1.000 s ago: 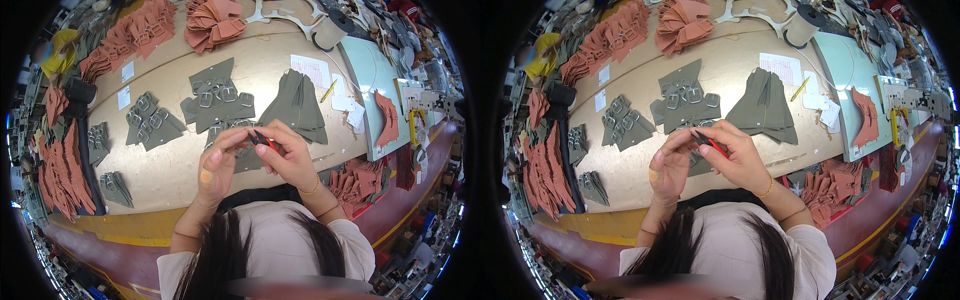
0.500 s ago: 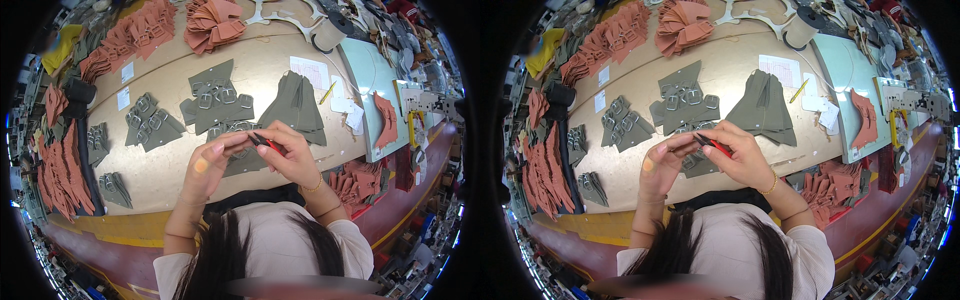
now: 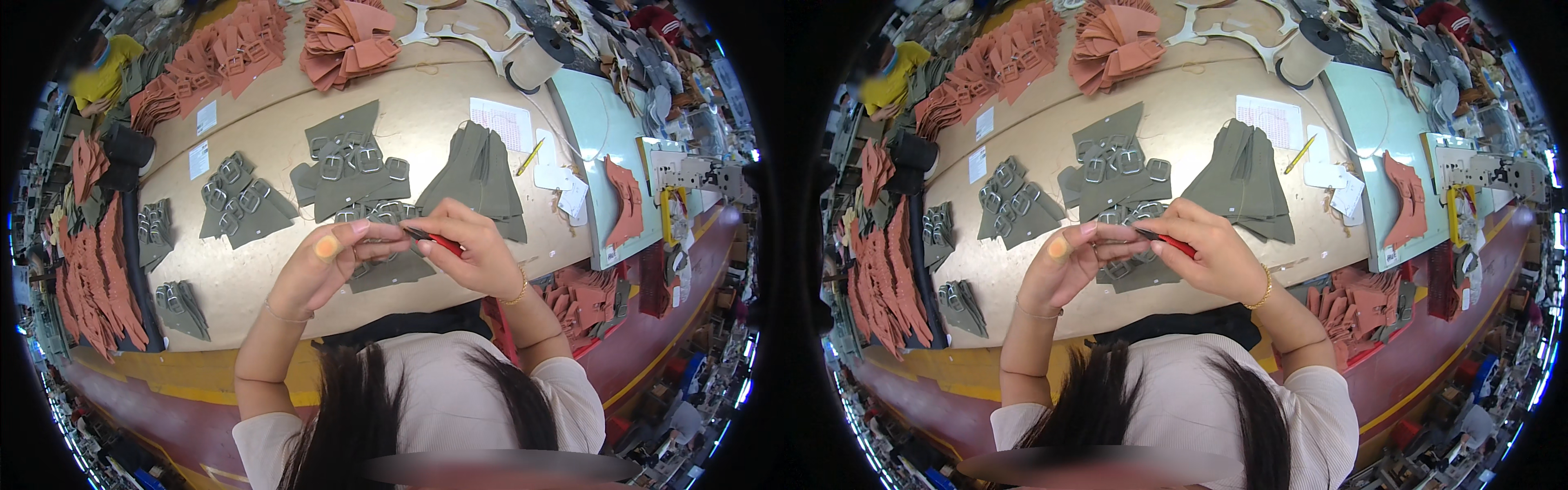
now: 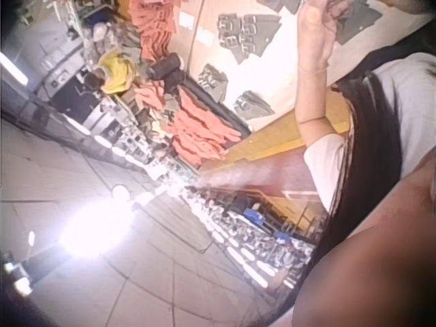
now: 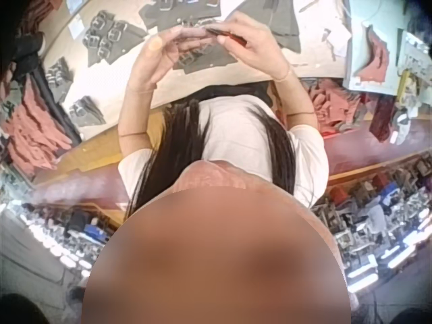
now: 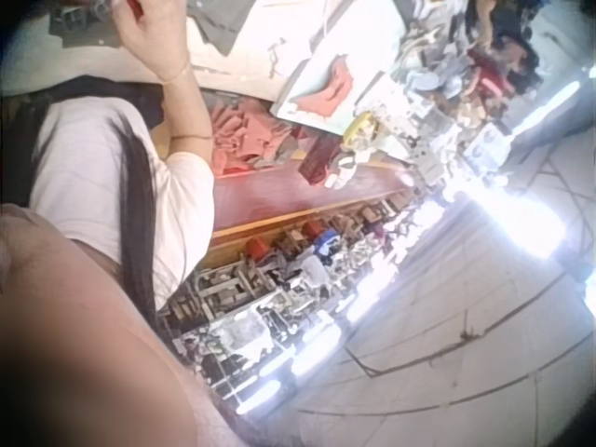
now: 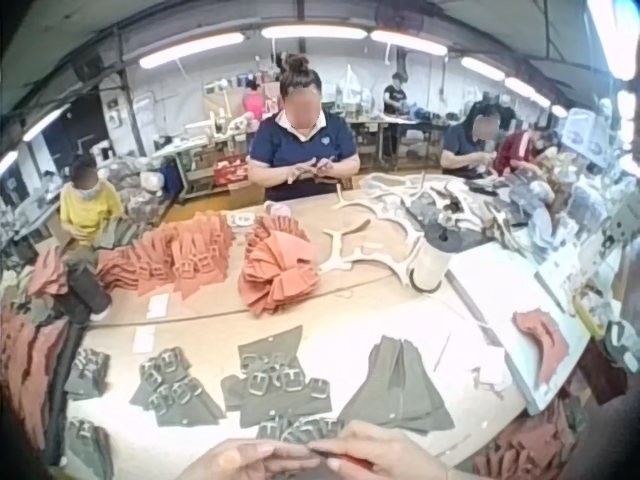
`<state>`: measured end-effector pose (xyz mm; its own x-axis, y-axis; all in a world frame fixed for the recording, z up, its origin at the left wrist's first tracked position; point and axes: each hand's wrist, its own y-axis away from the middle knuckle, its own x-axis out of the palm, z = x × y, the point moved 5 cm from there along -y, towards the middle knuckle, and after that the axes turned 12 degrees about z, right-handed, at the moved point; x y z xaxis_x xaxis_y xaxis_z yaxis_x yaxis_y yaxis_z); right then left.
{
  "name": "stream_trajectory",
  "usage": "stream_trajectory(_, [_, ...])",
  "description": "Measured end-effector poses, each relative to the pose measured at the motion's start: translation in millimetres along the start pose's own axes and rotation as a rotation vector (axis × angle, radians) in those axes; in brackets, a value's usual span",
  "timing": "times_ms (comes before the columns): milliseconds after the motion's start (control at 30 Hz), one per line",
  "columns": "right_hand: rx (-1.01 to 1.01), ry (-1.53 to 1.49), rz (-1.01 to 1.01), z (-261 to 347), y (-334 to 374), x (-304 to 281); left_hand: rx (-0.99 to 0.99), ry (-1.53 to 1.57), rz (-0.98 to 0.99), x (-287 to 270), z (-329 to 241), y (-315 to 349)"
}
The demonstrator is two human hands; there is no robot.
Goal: The person uses red-handled pliers to trim excess fabric around metal buckles on multiple green fabric pieces. The person repeatedly picks up each piece, trims the edges, and places the finished pieces back on the table.
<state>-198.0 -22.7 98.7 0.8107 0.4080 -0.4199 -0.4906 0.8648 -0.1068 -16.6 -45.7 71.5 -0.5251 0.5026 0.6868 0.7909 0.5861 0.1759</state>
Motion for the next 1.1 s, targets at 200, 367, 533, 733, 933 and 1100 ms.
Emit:
stream_trajectory(200, [-0.034, -0.033, -0.013, 0.0, 0.9, -3.0, 0.128, -0.193, -0.089, 3.3, -5.3, -4.1])
stream_trajectory(367, [0.011, -0.015, -0.014, 1.3, -0.2, 1.0, 0.162, -0.265, -0.176, 8.9, 5.5, -9.7])
stream_trajectory(533, [0.01, -0.064, 0.004, 3.4, -0.1, 6.4, 0.272, -0.356, -0.215, 10.1, 6.7, -12.2])
stream_trajectory(733, [0.153, -0.527, 0.036, -10.6, 7.3, 8.0, 0.437, -0.306, -0.24, 4.2, -2.0, -8.4])
stream_trajectory(933, [-0.002, -0.433, -0.025, -11.5, 5.5, 1.3, 0.488, 0.151, -0.143, -5.4, -4.8, -12.7])
stream_trajectory(1100, [0.113, -0.412, -0.139, -15.9, 11.2, 1.8, 0.522, 0.191, -0.107, -4.7, -6.5, -10.4])
